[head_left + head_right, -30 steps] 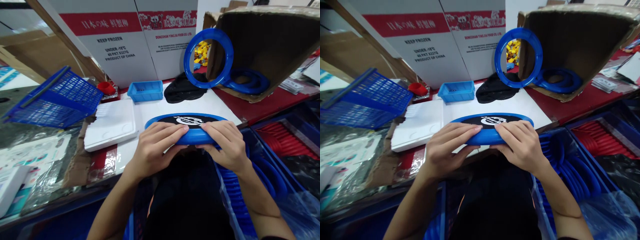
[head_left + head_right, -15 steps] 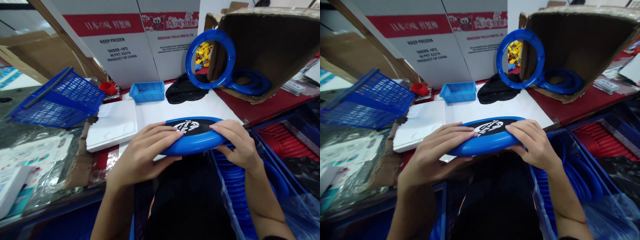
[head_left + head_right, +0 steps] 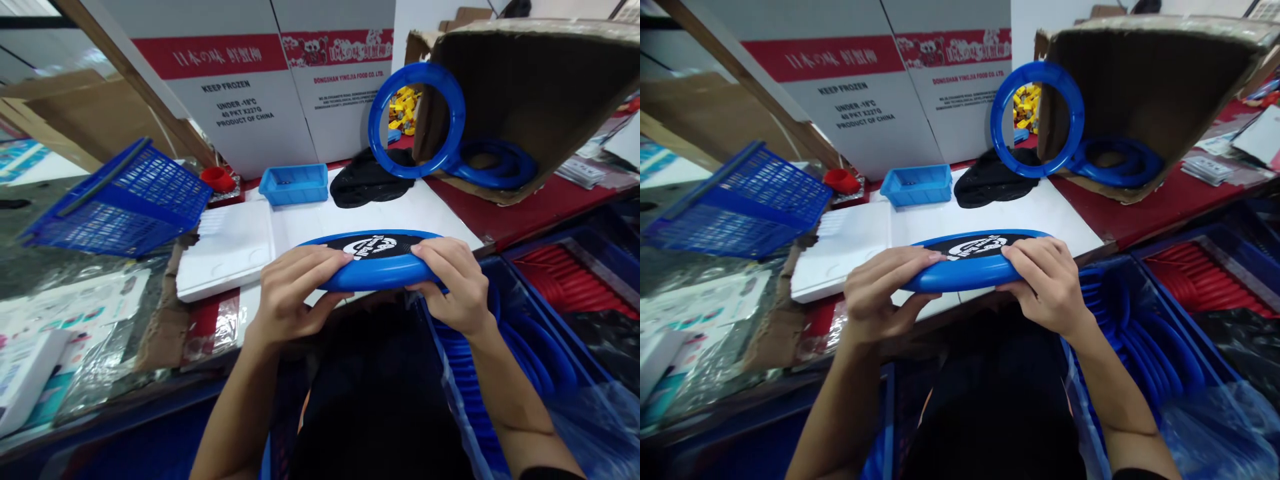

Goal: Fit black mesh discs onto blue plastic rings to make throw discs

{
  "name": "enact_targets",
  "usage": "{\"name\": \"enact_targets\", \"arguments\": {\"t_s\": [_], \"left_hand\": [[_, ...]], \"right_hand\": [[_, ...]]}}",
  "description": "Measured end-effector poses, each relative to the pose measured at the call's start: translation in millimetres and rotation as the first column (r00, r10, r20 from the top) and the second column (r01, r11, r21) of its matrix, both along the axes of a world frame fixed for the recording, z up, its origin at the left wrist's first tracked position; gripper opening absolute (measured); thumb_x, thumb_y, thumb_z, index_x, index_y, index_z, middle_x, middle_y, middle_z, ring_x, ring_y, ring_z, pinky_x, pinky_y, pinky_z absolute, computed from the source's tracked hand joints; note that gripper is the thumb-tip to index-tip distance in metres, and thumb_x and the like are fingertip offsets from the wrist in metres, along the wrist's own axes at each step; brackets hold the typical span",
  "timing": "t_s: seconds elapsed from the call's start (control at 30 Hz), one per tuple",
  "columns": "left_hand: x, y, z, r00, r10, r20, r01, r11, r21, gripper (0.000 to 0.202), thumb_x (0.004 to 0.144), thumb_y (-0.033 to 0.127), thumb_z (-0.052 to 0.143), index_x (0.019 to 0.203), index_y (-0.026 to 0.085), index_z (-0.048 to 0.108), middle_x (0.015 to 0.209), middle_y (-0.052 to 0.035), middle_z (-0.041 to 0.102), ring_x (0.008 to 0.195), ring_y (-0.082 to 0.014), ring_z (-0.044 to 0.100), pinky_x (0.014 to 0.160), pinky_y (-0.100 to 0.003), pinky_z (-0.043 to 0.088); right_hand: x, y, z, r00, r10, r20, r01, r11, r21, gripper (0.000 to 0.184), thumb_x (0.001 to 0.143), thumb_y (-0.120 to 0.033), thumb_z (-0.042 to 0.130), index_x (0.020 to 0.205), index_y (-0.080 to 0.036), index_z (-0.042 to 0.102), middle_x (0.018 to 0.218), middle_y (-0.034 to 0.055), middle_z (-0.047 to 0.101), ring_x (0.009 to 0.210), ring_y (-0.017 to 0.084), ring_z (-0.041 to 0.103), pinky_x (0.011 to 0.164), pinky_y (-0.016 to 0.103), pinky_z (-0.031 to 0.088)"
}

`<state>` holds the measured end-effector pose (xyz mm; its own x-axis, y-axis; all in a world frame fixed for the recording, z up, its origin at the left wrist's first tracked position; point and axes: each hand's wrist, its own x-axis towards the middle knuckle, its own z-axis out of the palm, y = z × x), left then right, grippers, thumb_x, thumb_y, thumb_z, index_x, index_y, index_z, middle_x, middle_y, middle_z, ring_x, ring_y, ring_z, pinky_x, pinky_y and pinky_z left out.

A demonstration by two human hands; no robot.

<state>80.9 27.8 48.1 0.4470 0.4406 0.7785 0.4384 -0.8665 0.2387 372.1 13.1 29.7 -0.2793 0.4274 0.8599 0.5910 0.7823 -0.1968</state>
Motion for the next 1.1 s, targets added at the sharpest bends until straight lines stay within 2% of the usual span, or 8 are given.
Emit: {"name": "enact_targets", "arguments": {"t_s": [0.1,0.23,0.33,0.43,0.5,0.6,0.93,1.1], "left_hand": [[-19,6,-8.6,0.996,-0.072,0.046,0.076,0.994,-0.083,0.05,0.094,0.04,0.083,0.141,0.029,0.072,0.119,-0.0086,0.083,0.105,-0.0295,0.079,0.106,-0.054,0.058],[-56,29,-34.2,0.94,-0.162,0.299,0.22,0.96,-0.171,0.05,0.094,0.061,0.079,0.133,0.031,0.078,0.106,-0.0092,0.084,0.113,-0.0354,0.077,0.112,-0.063,0.055],[-66,35,-35.1,0.95,-0.145,0.278,0.22,0.94,-0.262,0.047,0.095,0.048,0.081,0.137,0.027,0.076,0.124,-0.0134,0.081,0.137,-0.0396,0.067,0.113,-0.063,0.055],[-45,17,-11.4,0.996,-0.047,0.07,0.063,0.968,-0.241,0.053,0.096,0.031,0.081,0.147,0.029,0.069,0.148,-0.013,0.071,0.146,-0.0364,0.061,0.124,-0.063,0.047],[-21,-2,7.9,0.994,-0.023,-0.102,0.006,0.987,-0.162,0.062,0.095,0.028,0.082,0.153,0.028,0.062,0.146,-0.0121,0.072,0.142,-0.0344,0.065,0.128,-0.062,0.043],[12,-21,24.9,0.97,-0.045,-0.239,0.037,0.999,-0.039,0.062,0.097,0.029,0.08,0.155,0.022,0.059,0.136,-0.0133,0.077,0.128,-0.0314,0.073,0.116,-0.052,0.055],[19,-13,-0.6,0.983,-0.006,-0.186,0.016,0.998,0.055,0.054,0.095,0.022,0.081,0.147,0.018,0.066,0.128,-0.0124,0.081,0.113,-0.0296,0.079,0.092,-0.043,0.061],[15,-13,2.8,0.986,-0.028,-0.166,0.028,1.0,-0.006,0.056,0.095,0.025,0.08,0.149,0.026,0.065,0.13,-0.0096,0.081,0.115,-0.0285,0.079,0.1,-0.045,0.06]], "right_hand": [[9,-3,10.6,0.998,0.017,0.06,-0.013,0.998,-0.06,0.058,0.097,-0.031,0.08,0.152,-0.028,0.061,0.133,0.0117,0.077,0.123,0.034,0.073,0.11,0.055,0.056],[37,-5,14.6,0.998,0.052,-0.044,-0.059,0.983,-0.173,0.065,0.095,-0.037,0.082,0.155,-0.028,0.057,0.139,0.013,0.074,0.127,0.036,0.072,0.109,0.056,0.059],[49,-4,9.0,0.995,0.085,-0.048,-0.094,0.963,-0.251,0.063,0.095,-0.035,0.082,0.153,-0.028,0.059,0.131,0.0114,0.076,0.118,0.033,0.074,0.101,0.05,0.063],[46,-2,6.1,0.994,0.092,0.064,-0.078,0.977,-0.197,0.061,0.098,-0.03,0.08,0.154,-0.026,0.058,0.133,0.0129,0.074,0.122,0.033,0.071,0.106,0.053,0.059],[39,-2,7.8,0.986,0.1,0.131,-0.078,0.984,-0.163,0.061,0.1,-0.03,0.077,0.157,-0.024,0.055,0.134,0.0144,0.073,0.123,0.033,0.07,0.107,0.054,0.057],[31,-5,11.0,0.972,0.121,0.2,-0.089,0.983,-0.16,0.062,0.103,-0.034,0.074,0.16,-0.023,0.052,0.134,0.0156,0.072,0.124,0.034,0.068,0.106,0.056,0.056],[7,-7,-29.1,0.997,-0.026,0.07,0.023,0.999,0.044,0.05,0.105,-0.032,0.068,0.152,-0.015,0.06,0.12,0.0181,0.075,0.115,0.036,0.071,0.102,0.058,0.057],[-3,-12,-21.5,0.995,-0.062,0.074,0.06,0.998,0.026,0.051,0.103,-0.03,0.071,0.152,-0.019,0.059,0.12,0.016,0.077,0.114,0.034,0.072,0.102,0.055,0.057]]}}
